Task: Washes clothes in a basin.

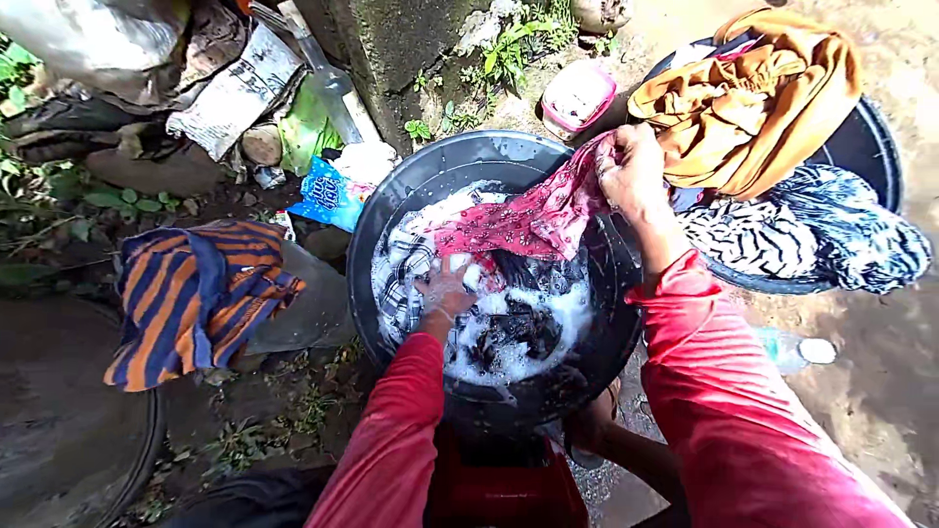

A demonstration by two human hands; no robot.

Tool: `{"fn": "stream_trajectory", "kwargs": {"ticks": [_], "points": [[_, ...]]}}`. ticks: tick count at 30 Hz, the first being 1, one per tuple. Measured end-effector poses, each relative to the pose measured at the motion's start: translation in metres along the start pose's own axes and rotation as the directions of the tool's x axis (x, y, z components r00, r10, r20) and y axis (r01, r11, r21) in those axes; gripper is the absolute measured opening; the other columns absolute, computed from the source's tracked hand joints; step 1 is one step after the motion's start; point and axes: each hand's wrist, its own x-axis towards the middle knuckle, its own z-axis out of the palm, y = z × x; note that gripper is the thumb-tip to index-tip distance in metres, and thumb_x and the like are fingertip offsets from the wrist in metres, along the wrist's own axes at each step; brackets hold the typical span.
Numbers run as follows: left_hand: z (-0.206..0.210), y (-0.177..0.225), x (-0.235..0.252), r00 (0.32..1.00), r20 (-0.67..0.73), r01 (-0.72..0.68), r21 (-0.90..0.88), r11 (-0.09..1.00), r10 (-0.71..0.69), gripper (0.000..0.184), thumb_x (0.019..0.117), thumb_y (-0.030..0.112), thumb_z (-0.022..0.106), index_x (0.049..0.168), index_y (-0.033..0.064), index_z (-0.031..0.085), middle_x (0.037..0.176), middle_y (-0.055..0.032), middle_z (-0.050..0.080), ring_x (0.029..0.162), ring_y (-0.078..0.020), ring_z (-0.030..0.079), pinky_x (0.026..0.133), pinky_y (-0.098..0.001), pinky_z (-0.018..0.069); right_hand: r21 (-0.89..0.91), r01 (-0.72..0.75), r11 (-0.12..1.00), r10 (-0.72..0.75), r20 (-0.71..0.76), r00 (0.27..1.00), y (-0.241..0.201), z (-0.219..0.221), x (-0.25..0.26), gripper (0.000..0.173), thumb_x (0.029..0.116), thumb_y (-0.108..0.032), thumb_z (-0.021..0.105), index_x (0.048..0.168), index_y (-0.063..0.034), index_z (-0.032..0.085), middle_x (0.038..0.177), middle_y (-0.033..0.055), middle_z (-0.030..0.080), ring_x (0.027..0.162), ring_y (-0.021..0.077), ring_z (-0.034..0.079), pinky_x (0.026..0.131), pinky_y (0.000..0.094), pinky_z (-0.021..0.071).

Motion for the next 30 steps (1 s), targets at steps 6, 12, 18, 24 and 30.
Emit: {"fn": "stream_trajectory", "kwargs": {"ticks": [6, 12, 18, 24, 30], "points": [[-0.023, -0.029, 0.048, 0.998, 0.067, -0.017, 0.082, 0.996, 0.011, 0.057, 0.0943, 0.023, 0.067, 0.149, 0.0131, 0.053, 0.165, -0.0196, 0.03, 0.138, -0.0459, 0.047, 0.103, -0.068, 0.0449, -0.172, 0.149, 0.974, 0.028, 0.738, 0.675, -0.015, 0.09, -0.098, 0.032, 0.0976, -0.022, 0.069, 0.126, -0.0084, 0.071, 0.13, 0.0236, 0.065, 0.121, 0.0456, 0.061, 0.098, 0.0668, 0.0483], [-0.042, 0.009, 0.05, 0.992, 0.106, 0.056, 0.071, 0.996, -0.064, 0.063, 0.0887, 0.03, 0.074, 0.145, 0.0074, 0.055, 0.158, -0.0261, 0.037, 0.144, -0.0492, 0.037, 0.106, -0.0739, 0.036, -0.226, 0.058, 0.972, 0.181, 0.889, 0.422, 0.032, 0.198, -0.155, 0.069, 0.1049, -0.055, 0.045, 0.15, -0.0031, 0.05, 0.166, 0.0192, 0.03, 0.155, 0.046, 0.019, 0.116, 0.0727, 0.0224], [0.019, 0.033, 0.032, 0.99, 0.035, -0.137, 0.133, 0.981, 0.134, 0.084, 0.0839, 0.03, 0.081, 0.158, 0.0299, 0.04, 0.167, -0.0273, 0.013, 0.151, -0.0555, 0.01, 0.107, -0.0836, 0.0155, -0.062, -0.151, 0.987, 0.148, 0.73, 0.667, 0.049, 0.185, -0.133, 0.036, 0.1025, -0.017, 0.057, 0.134, 0.0001, 0.065, 0.134, 0.028, 0.063, 0.132, 0.0434, 0.055, 0.115, 0.0579, 0.0384], [-0.069, 0.006, 0.071, 0.983, -0.007, -0.184, -0.068, 0.981, 0.184, 0.025, 0.0933, 0.008, 0.062, 0.115, -0.0005, 0.071, 0.116, -0.028, 0.069, 0.115, -0.0461, 0.063, 0.099, -0.0671, 0.0449, -0.18, -0.463, 0.868, 0.469, 0.607, 0.642, 0.081, 0.146, -0.133, 0.035, 0.1029, -0.028, 0.06, 0.112, 0.0038, 0.072, 0.119, 0.0288, 0.068, 0.119, 0.0444, 0.062, 0.103, 0.0634, 0.0448], [-0.122, -0.002, 0.06, 0.996, -0.084, -0.062, -0.231, 0.971, 0.044, 0.017, 0.0896, 0.006, 0.066, 0.103, -0.0023, 0.072, 0.107, -0.0269, 0.069, 0.107, -0.0427, 0.064, 0.093, -0.0654, 0.045, -0.048, -0.201, 0.978, 0.169, 0.743, 0.647, 0.046, 0.145, -0.157, 0.044, 0.0959, -0.038, 0.071, 0.117, 0.0004, 0.069, 0.119, 0.027, 0.066, 0.117, 0.0429, 0.061, 0.102, 0.0608, 0.0457]]}}
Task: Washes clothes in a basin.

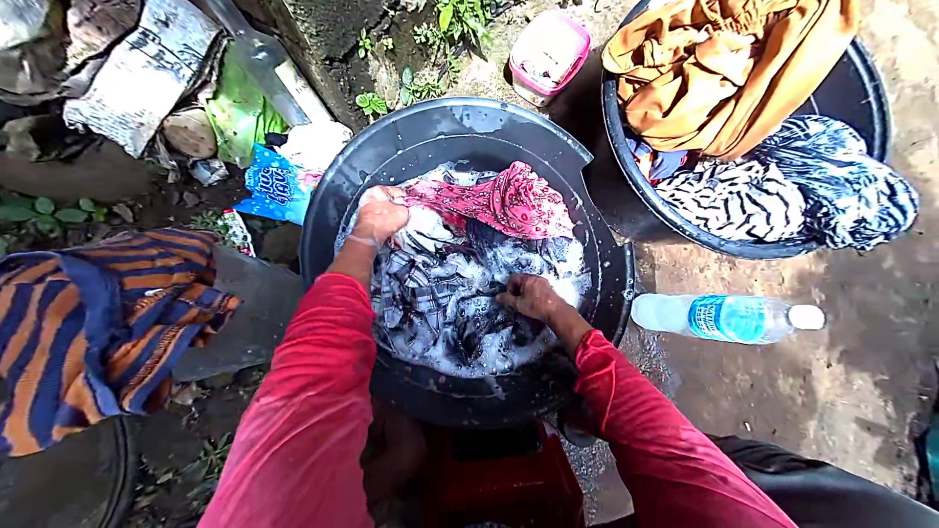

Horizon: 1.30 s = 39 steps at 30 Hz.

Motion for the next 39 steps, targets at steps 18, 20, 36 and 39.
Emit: {"fn": "stream_trajectory", "kwargs": {"ticks": [18, 20, 36, 39], "points": [[-0.015, -0.011, 0.024, 0.926, -0.12, 0.283, -0.41, 0.867, -0.359, 0.019, 0.0892, -0.001, 0.061, 0.108, -0.0026, 0.063, 0.1, -0.0128, 0.061, 0.085, -0.0185, 0.055, 0.077, -0.0411, 0.0478, -0.21, 0.043, 0.977, 0.043, 0.386, 0.921, -0.021, 0.012, 0.004, 0.071, 0.0892, -0.026, 0.079, 0.15, -0.0102, 0.047, 0.144, 0.0272, 0.053, 0.136, 0.0466, 0.048, 0.11, 0.0672, 0.0367], [-0.021, 0.0, 0.025, 0.915, -0.152, 0.283, -0.418, 0.863, -0.373, 0.021, 0.0905, 0.002, 0.061, 0.111, -0.0019, 0.063, 0.105, -0.014, 0.061, 0.091, -0.0202, 0.057, 0.081, -0.0429, 0.0486, -0.294, 0.103, 0.95, 0.045, 0.455, 0.889, -0.031, 0.01, 0.001, 0.066, 0.092, -0.029, 0.075, 0.15, -0.0113, 0.049, 0.144, 0.0276, 0.054, 0.137, 0.0478, 0.048, 0.109, 0.07, 0.0359], [-0.019, -0.011, 0.047, 0.855, -0.204, 0.306, -0.543, 0.782, -0.477, 0.028, 0.0819, -0.004, 0.062, 0.109, 0.0007, 0.061, 0.104, -0.0117, 0.06, 0.089, -0.0183, 0.056, 0.076, -0.0413, 0.0497, 0.247, -0.128, 0.961, 0.15, -0.07, 0.986, 0.016, -0.041, 0.067, 0.039, 0.1074, -0.015, 0.045, 0.143, -0.0163, 0.062, 0.12, 0.0213, 0.07, 0.101, 0.0385, 0.069, 0.091, 0.0591, 0.0521], [-0.02, -0.005, 0.042, 0.869, -0.196, 0.313, -0.493, 0.811, -0.455, 0.027, 0.086, -0.001, 0.062, 0.113, -0.0017, 0.063, 0.106, -0.0137, 0.061, 0.09, -0.02, 0.057, 0.078, -0.0424, 0.0493, 0.176, 0.217, 0.96, -0.142, -0.363, 0.921, 0.018, -0.007, 0.054, 0.023, 0.1006, -0.013, 0.059, 0.116, -0.0083, 0.075, 0.101, 0.0207, 0.073, 0.087, 0.0385, 0.071, 0.08, 0.0633, 0.0557]]}}
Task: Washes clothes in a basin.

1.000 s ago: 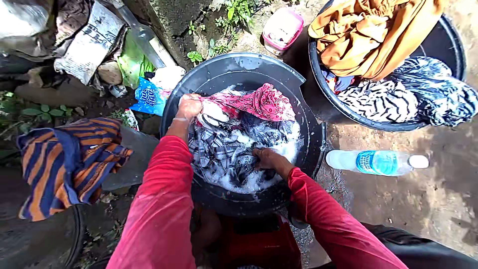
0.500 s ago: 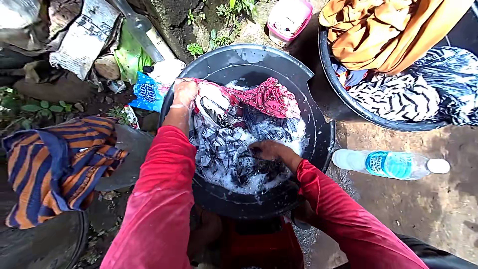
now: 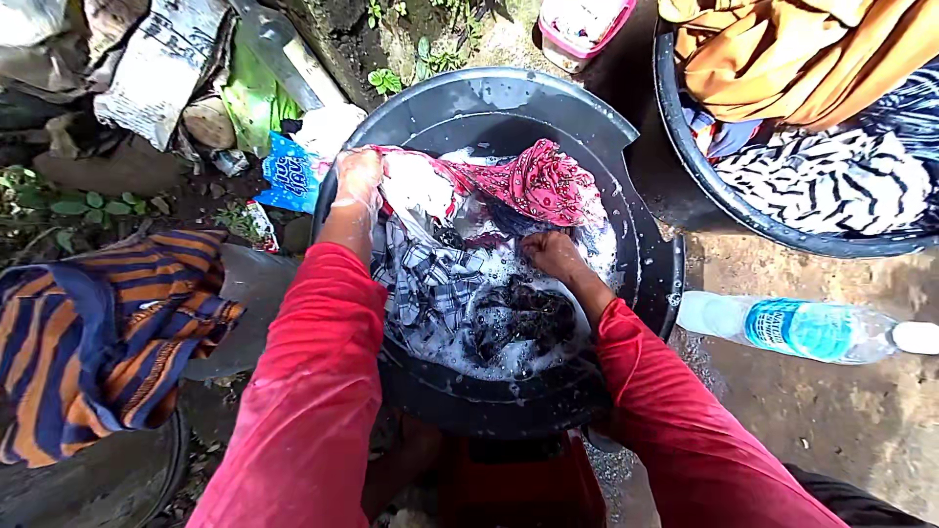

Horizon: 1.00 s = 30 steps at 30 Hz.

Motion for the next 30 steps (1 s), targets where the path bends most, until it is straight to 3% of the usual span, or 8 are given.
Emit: {"fn": "stream_trajectory", "kwargs": {"ticks": [4, 11, 14, 16, 21, 23, 27, 30], "points": [[0.001, 0.008, -0.011, 0.999, 0.036, -0.005, 0.028, 1.0, 0.004, 0.028, 0.0868, 0.0, 0.06, 0.115, -0.0034, 0.061, 0.109, -0.015, 0.061, 0.092, -0.0209, 0.058, 0.08, -0.0435, 0.0505, 0.061, 0.307, 0.95, -0.302, -0.08, 0.95, -0.046, 0.017, 0.006, 0.021, 0.0984, -0.001, 0.059, 0.112, -0.0036, 0.076, 0.114, 0.0177, 0.072, 0.104, 0.0339, 0.07, 0.095, 0.0534, 0.0547], [-0.01, 0.034, -0.025, 0.999, 0.029, -0.016, -0.101, 0.995, 0.019, 0.026, 0.086, 0.0, 0.061, 0.111, 0.0021, 0.06, 0.105, -0.0097, 0.06, 0.091, -0.017, 0.058, 0.078, -0.0396, 0.051, 0.0, -0.058, 0.998, 0.056, 0.279, 0.959, -0.103, 0.067, 0.059, 0.052, 0.1033, -0.034, 0.061, 0.144, -0.0012, 0.055, 0.138, 0.0265, 0.06, 0.132, 0.043, 0.055, 0.113, 0.0602, 0.0386], [-0.016, 0.04, -0.024, 0.999, 0.014, -0.047, -0.125, 0.991, 0.049, 0.027, 0.0824, -0.003, 0.061, 0.108, 0.0058, 0.058, 0.099, -0.0056, 0.06, 0.085, -0.0131, 0.059, 0.072, -0.0345, 0.0527, -0.051, -0.212, 0.976, 0.216, 0.356, 0.909, -0.116, 0.068, 0.06, 0.036, 0.104, -0.022, 0.057, 0.134, -0.0025, 0.063, 0.137, 0.0238, 0.061, 0.131, 0.0406, 0.055, 0.11, 0.0601, 0.0406], [-0.019, 0.041, -0.022, 0.999, 0.003, -0.043, -0.162, 0.986, 0.045, 0.029, 0.0818, -0.005, 0.06, 0.108, 0.0056, 0.058, 0.099, -0.0056, 0.059, 0.085, -0.0127, 0.059, 0.072, -0.0336, 0.0526, 0.221, -0.228, 0.948, 0.179, 0.22, 0.959, -0.093, 0.071, 0.046, 0.026, 0.1014, -0.013, 0.056, 0.12, 0.0007, 0.067, 0.12, 0.024, 0.066, 0.113, 0.0379, 0.063, 0.093, 0.0578, 0.0495], [-0.02, 0.036, -0.014, 1.0, -0.011, 0.02, -0.163, 0.986, -0.022, 0.029, 0.0847, -0.003, 0.06, 0.113, 0.0037, 0.057, 0.103, -0.0083, 0.059, 0.088, -0.0145, 0.059, 0.074, -0.0351, 0.0525, 0.78, -0.309, 0.545, 0.356, 0.118, 0.927, -0.044, 0.052, 0.035, 0.009, 0.0925, 0.002, 0.055, 0.098, -0.0026, 0.061, 0.072, 0.0002, 0.055, 0.054, 0.0065, 0.048, 0.053, 0.025, 0.046], [-0.016, 0.031, -0.012, 0.999, -0.007, 0.039, -0.172, 0.984, -0.041, 0.031, 0.0839, -0.001, 0.061, 0.114, 0.0044, 0.058, 0.105, -0.0086, 0.059, 0.09, -0.0159, 0.059, 0.075, -0.037, 0.0527, 0.85, -0.329, 0.412, 0.408, 0.151, 0.9, -0.044, 0.044, 0.025, 0.017, 0.0885, 0.002, 0.054, 0.102, -0.0064, 0.059, 0.074, -0.0008, 0.052, 0.056, 0.0078, 0.048, 0.053, 0.0268, 0.0464], [-0.012, 0.026, -0.006, 0.998, -0.028, 0.043, -0.186, 0.982, -0.049, 0.029, 0.0849, 0.001, 0.062, 0.114, 0.0041, 0.06, 0.107, -0.0096, 0.059, 0.093, -0.0179, 0.058, 0.077, -0.039, 0.0518, 0.94, -0.281, 0.195, 0.432, 0.175, 0.885, -0.057, 0.032, 0.006, 0.042, 0.078, 0.006, 0.052, 0.118, -0.0054, 0.056, 0.102, 0.007, 0.058, 0.088, 0.0153, 0.058, 0.069, 0.0346, 0.052], [-0.012, 0.025, -0.004, 0.999, -0.031, 0.035, -0.15, 0.988, -0.04, 0.03, 0.0871, 0.004, 0.062, 0.117, 0.0019, 0.06, 0.111, -0.0116, 0.06, 0.096, -0.0199, 0.058, 0.081, -0.0412, 0.0516, 0.971, -0.232, 0.062, 0.445, 0.182, 0.877, -0.059, 0.025, 0.011, 0.038, 0.0797, 0.005, 0.051, 0.115, -0.007, 0.054, 0.098, 0.0063, 0.058, 0.084, 0.0141, 0.059, 0.065, 0.0322, 0.0512]]}}
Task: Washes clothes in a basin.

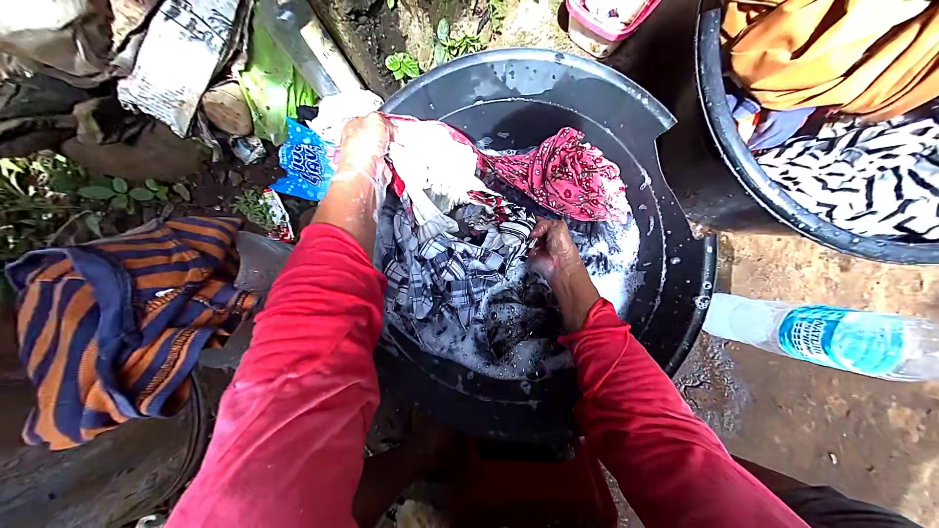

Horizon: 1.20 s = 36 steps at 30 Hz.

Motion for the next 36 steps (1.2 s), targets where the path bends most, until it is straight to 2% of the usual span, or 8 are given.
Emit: {"fn": "stream_trajectory", "kwargs": {"ticks": [2, 5, 7, 10, 13, 17, 27, 36], "points": [[0.001, 0.001, -0.002, 1.0, 0.006, -0.01, 0.009, 1.0, 0.01, 0.031, 0.0887, 0.004, 0.062, 0.119, 0.001, 0.06, 0.112, -0.0126, 0.06, 0.098, -0.0207, 0.059, 0.083, -0.0421, 0.0518, 0.104, 0.004, 0.995, -0.003, -0.013, 1.0, -0.004, 0.005, 0.013, 0.03, 0.0757, 0.005, 0.05, 0.102, -0.0083, 0.052, 0.088, 0.0054, 0.058, 0.074, 0.0131, 0.058, 0.059, 0.0315, 0.0497], [0.0, 0.001, -0.002, 1.0, 0.009, -0.003, 0.011, 1.0, 0.003, 0.032, 0.0884, 0.003, 0.061, 0.12, 0.0011, 0.059, 0.113, -0.0129, 0.06, 0.098, -0.0205, 0.059, 0.083, -0.0417, 0.0516, 0.17, 0.017, 0.985, -0.019, 0.011, 1.0, -0.013, 0.012, 0.008, 0.026, 0.0776, 0.006, 0.048, 0.099, -0.0091, 0.052, 0.084, 0.0044, 0.058, 0.071, 0.0119, 0.058, 0.058, 0.0303, 0.0502], [-0.001, 0.0, -0.001, 1.0, 0.012, 0.0, 0.023, 1.0, 0.0, 0.031, 0.0881, 0.003, 0.061, 0.119, 0.0004, 0.059, 0.112, -0.0129, 0.06, 0.097, -0.0203, 0.058, 0.083, -0.0414, 0.0507, 0.224, 0.035, 0.974, -0.029, -0.033, 0.999, -0.018, 0.018, 0.004, 0.021, 0.0788, 0.006, 0.048, 0.088, -0.0123, 0.05, 0.073, 0.0018, 0.055, 0.06, 0.0102, 0.056, 0.052, 0.0274, 0.0481], [-0.003, 0.0, -0.003, 0.999, 0.036, -0.01, 0.055, 0.998, 0.008, 0.027, 0.0894, 0.004, 0.061, 0.116, 0.0017, 0.06, 0.106, -0.0102, 0.058, 0.09, -0.0177, 0.056, 0.079, -0.0381, 0.0492, 0.327, 0.046, 0.944, -0.051, 0.008, 0.999, -0.025, 0.013, 0.007, 0.016, 0.082, 0.001, 0.048, 0.091, -0.0113, 0.051, 0.077, 0.0048, 0.06, 0.069, 0.0145, 0.062, 0.062, 0.0348, 0.0549], [-0.002, -0.004, -0.004, 0.999, 0.042, -0.024, 0.05, 0.998, 0.022, 0.026, 0.0859, 0.002, 0.062, 0.111, 0.002, 0.06, 0.102, -0.0097, 0.059, 0.088, -0.0177, 0.057, 0.076, -0.0379, 0.0499, 0.381, 0.092, 0.92, -0.096, -0.009, 0.995, -0.032, 0.005, 0.013, 0.013, 0.0867, 0.0, 0.048, 0.094, -0.0098, 0.051, 0.08, 0.0065, 0.061, 0.073, 0.0165, 0.064, 0.067, 0.0371, 0.0565], [0.001, -0.004, -0.005, 0.998, 0.055, -0.042, 0.091, 0.995, 0.037, 0.025, 0.0869, 0.002, 0.061, 0.111, 0.0005, 0.06, 0.103, -0.0107, 0.059, 0.089, -0.0187, 0.056, 0.078, -0.0392, 0.0491, 0.349, 0.113, 0.93, -0.123, 0.007, 0.992, -0.039, -0.006, 0.017, 0.016, 0.0865, 0.003, 0.049, 0.093, -0.0109, 0.053, 0.082, 0.0044, 0.062, 0.075, 0.0143, 0.064, 0.07, 0.0343, 0.0575], [0.001, -0.009, 0.0, 0.998, 0.055, -0.025, 0.064, 0.998, 0.021, 0.025, 0.0863, 0.003, 0.062, 0.111, 0.0024, 0.061, 0.104, -0.0101, 0.06, 0.091, -0.0186, 0.057, 0.078, -0.0407, 0.0503, 0.426, 0.184, 0.886, -0.19, -0.027, 0.981, -0.055, 0.003, 0.002, 0.017, 0.0855, 0.004, 0.048, 0.085, -0.0129, 0.052, 0.078, 0.002, 0.061, 0.072, 0.0129, 0.063, 0.068, 0.0317, 0.0563], [0.003, -0.011, 0.0, 0.997, 0.066, 0.032, -0.086, 0.996, -0.026, 0.024, 0.0887, 0.004, 0.059, 0.113, 0.0048, 0.06, 0.103, -0.0089, 0.059, 0.09, -0.0173, 0.059, 0.076, -0.0379, 0.0519, 0.575, 0.272, 0.771, -0.313, -0.029, 0.949, -0.069, 0.008, -0.007, 0.014, 0.0879, 0.0, 0.047, 0.089, -0.0118, 0.053, 0.082, 0.0032, 0.061, 0.077, 0.0137, 0.063, 0.074, 0.0344, 0.0566]]}}
